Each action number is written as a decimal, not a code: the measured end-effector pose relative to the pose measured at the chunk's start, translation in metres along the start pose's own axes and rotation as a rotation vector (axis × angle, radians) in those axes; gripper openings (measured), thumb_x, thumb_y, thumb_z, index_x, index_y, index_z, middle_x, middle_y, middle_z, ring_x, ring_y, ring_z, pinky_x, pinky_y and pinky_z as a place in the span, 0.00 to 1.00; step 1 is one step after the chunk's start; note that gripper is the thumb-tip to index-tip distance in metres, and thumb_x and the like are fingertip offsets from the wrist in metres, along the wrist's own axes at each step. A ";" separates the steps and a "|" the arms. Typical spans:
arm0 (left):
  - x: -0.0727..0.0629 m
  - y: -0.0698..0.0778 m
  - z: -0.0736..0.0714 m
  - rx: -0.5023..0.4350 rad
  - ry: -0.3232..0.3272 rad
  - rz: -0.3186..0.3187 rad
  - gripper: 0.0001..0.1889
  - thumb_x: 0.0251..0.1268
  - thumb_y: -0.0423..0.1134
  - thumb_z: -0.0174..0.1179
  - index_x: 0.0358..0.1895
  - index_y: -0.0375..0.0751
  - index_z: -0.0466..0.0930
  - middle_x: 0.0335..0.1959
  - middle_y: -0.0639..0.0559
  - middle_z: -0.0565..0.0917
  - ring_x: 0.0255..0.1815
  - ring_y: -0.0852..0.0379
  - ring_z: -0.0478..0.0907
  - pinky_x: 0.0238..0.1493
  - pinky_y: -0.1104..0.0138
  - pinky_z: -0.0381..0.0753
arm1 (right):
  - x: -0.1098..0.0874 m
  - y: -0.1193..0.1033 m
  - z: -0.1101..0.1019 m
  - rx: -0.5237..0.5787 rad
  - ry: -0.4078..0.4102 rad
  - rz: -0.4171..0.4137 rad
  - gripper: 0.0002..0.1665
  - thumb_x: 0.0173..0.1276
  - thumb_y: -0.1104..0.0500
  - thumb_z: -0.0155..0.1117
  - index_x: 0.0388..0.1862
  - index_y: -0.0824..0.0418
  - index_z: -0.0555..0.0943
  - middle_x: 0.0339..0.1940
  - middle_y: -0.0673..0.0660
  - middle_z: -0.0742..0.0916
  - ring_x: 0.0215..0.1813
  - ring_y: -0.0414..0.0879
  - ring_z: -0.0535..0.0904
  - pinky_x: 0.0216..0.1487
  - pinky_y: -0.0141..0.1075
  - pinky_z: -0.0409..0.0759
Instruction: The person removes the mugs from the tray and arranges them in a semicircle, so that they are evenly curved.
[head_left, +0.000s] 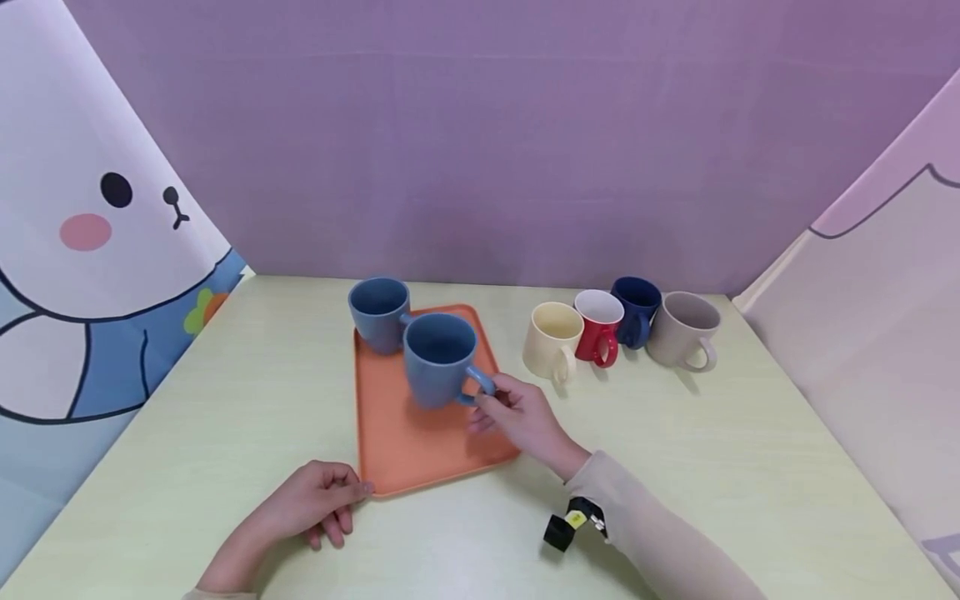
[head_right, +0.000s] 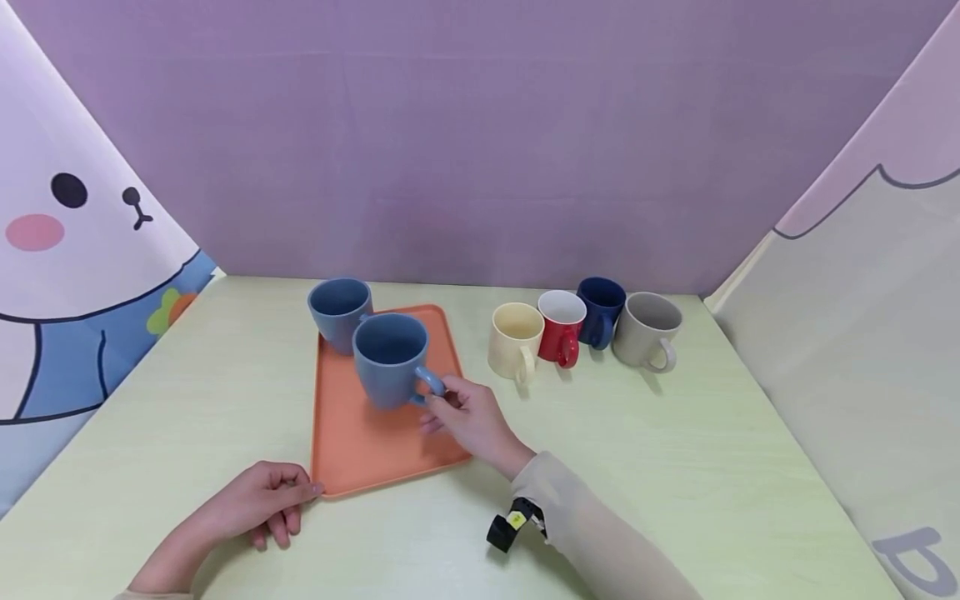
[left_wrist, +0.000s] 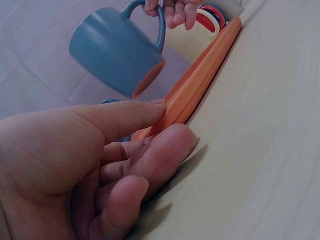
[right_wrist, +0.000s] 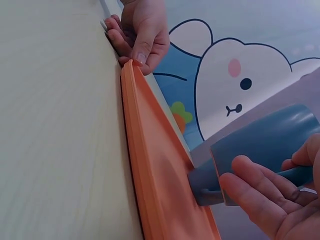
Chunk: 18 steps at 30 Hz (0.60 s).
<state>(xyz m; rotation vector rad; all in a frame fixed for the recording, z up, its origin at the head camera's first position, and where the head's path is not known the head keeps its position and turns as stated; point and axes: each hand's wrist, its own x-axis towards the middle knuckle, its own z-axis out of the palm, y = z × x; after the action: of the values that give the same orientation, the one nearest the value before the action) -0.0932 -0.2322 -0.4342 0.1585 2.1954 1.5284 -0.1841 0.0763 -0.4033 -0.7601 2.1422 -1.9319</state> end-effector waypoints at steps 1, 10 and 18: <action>0.000 0.000 0.000 -0.002 -0.001 0.001 0.16 0.73 0.48 0.59 0.36 0.36 0.81 0.19 0.47 0.82 0.16 0.55 0.82 0.13 0.70 0.73 | -0.002 0.000 -0.003 0.001 0.004 0.000 0.06 0.75 0.68 0.56 0.43 0.73 0.77 0.36 0.71 0.86 0.36 0.60 0.87 0.40 0.44 0.86; 0.000 -0.001 0.000 0.004 -0.003 0.011 0.17 0.74 0.48 0.58 0.34 0.35 0.80 0.19 0.46 0.82 0.16 0.54 0.82 0.13 0.70 0.73 | -0.018 -0.009 -0.023 -0.001 0.065 0.026 0.07 0.75 0.68 0.56 0.44 0.74 0.76 0.36 0.70 0.86 0.35 0.57 0.88 0.40 0.45 0.86; 0.000 -0.001 0.000 0.005 -0.009 0.009 0.17 0.74 0.48 0.58 0.36 0.35 0.81 0.19 0.47 0.82 0.16 0.55 0.82 0.13 0.69 0.74 | -0.034 -0.017 -0.044 -0.024 0.123 0.025 0.06 0.75 0.69 0.56 0.44 0.74 0.75 0.36 0.72 0.86 0.34 0.54 0.89 0.40 0.43 0.85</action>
<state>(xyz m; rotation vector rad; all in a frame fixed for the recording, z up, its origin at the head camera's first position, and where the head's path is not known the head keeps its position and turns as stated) -0.0937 -0.2327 -0.4347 0.1769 2.1944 1.5237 -0.1700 0.1301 -0.3875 -0.6303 2.2378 -1.9926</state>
